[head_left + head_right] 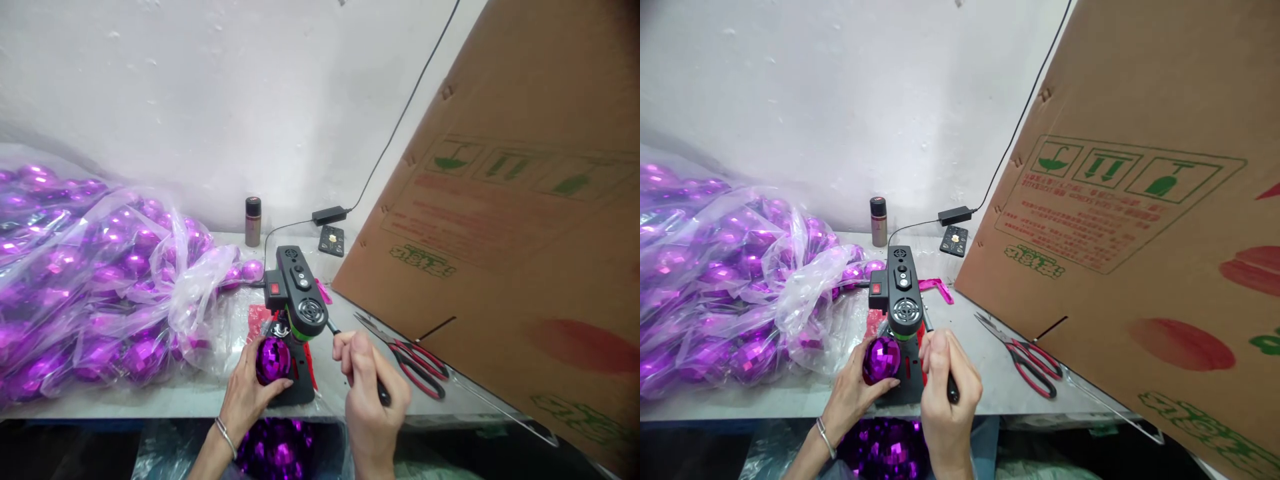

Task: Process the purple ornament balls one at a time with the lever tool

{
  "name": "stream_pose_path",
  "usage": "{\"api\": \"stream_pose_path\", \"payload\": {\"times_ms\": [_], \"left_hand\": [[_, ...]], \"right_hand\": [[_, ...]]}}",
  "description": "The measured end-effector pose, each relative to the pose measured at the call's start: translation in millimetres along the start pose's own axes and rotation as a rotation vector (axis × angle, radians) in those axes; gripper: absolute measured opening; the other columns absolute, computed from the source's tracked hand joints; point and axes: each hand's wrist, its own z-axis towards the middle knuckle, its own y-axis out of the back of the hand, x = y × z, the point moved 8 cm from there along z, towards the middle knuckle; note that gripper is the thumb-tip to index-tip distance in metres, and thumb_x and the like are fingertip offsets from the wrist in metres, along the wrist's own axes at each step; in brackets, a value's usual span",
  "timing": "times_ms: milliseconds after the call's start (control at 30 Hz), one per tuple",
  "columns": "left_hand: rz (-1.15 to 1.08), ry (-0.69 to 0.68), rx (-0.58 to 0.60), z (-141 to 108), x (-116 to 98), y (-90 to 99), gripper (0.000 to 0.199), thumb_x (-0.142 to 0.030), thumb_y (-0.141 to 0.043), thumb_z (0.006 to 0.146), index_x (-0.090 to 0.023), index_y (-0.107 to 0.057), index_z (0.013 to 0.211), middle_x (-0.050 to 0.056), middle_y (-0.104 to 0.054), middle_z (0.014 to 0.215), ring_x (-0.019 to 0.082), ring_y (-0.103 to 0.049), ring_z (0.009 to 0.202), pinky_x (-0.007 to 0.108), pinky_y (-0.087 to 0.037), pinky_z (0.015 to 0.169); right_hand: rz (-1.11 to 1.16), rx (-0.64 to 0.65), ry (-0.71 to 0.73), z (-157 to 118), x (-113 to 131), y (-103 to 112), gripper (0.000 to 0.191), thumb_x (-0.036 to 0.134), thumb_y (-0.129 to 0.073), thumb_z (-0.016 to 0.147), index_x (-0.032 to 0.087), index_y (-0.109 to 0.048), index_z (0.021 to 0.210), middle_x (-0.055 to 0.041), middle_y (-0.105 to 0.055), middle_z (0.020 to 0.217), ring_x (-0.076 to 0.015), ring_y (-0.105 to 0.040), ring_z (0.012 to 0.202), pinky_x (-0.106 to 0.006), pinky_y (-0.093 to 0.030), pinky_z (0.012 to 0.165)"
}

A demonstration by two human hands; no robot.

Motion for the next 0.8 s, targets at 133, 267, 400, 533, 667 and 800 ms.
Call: {"api": "stream_pose_path", "payload": {"times_ms": [133, 267, 400, 533, 667, 800], "left_hand": [[0.062, -0.055, -0.011, 2, 0, -3.9, 0.076, -0.036, -0.088, 0.074, -0.023, -0.065, 0.145, 0.016, -0.079, 0.140, 0.043, -0.074, 0.135, 0.063, -0.058, 0.118], [0.103, -0.117, -0.008, 2, -6, -7.0, 0.073, -0.031, -0.085, 0.072, -0.023, -0.067, 0.143, 0.015, -0.079, 0.138, 0.042, -0.074, 0.132, 0.061, -0.059, 0.116], [0.126, -0.129, -0.015, 4, -11, -11.1, 0.072, -0.029, -0.085, 0.071, -0.024, -0.067, 0.141, 0.015, -0.078, 0.135, 0.041, -0.073, 0.130, 0.060, -0.060, 0.115], [0.143, -0.112, -0.007, 11, -14, -19.1, 0.075, -0.028, -0.088, 0.069, -0.024, -0.068, 0.141, 0.014, -0.076, 0.131, 0.043, -0.072, 0.128, 0.064, -0.058, 0.114], [0.039, -0.063, 0.012, 19, -11, -25.2, 0.080, -0.032, -0.091, 0.068, -0.024, -0.066, 0.144, 0.013, -0.074, 0.132, 0.042, -0.071, 0.127, 0.065, -0.057, 0.114], [-0.142, 0.044, 0.072, 19, 2, -25.4, 0.087, -0.040, -0.093, 0.070, -0.023, -0.061, 0.149, 0.015, -0.074, 0.144, 0.041, -0.069, 0.137, 0.063, -0.049, 0.124]], "right_hand": [[0.001, 0.003, 0.006, -2, -1, 1, 0.055, 0.038, -0.055, 0.118, 0.023, -0.048, 0.065, 0.0031, -0.051, 0.062, -0.0125, -0.055, 0.060, -0.026, -0.042, 0.058], [0.015, 0.005, 0.005, -4, -2, 1, 0.053, 0.034, -0.054, 0.118, 0.023, -0.048, 0.067, 0.0035, -0.049, 0.063, -0.0122, -0.055, 0.061, -0.025, -0.043, 0.058], [0.029, 0.034, 0.003, -6, -3, 0, 0.051, 0.032, -0.052, 0.119, 0.023, -0.049, 0.068, 0.0032, -0.051, 0.065, -0.0119, -0.055, 0.062, -0.024, -0.043, 0.058], [0.026, 0.024, -0.013, -7, -3, 1, 0.052, 0.035, -0.052, 0.119, 0.023, -0.049, 0.068, 0.0022, -0.051, 0.065, -0.0133, -0.055, 0.062, -0.026, -0.043, 0.058], [0.026, 0.031, -0.020, -7, -3, 1, 0.051, 0.033, -0.052, 0.119, 0.023, -0.049, 0.069, 0.0023, -0.052, 0.066, -0.0126, -0.054, 0.061, -0.026, -0.040, 0.055], [0.039, 0.036, -0.001, -8, -3, 1, 0.049, 0.028, -0.051, 0.119, 0.023, -0.049, 0.071, 0.0031, -0.051, 0.067, -0.0113, -0.055, 0.063, -0.023, -0.043, 0.058]]}}
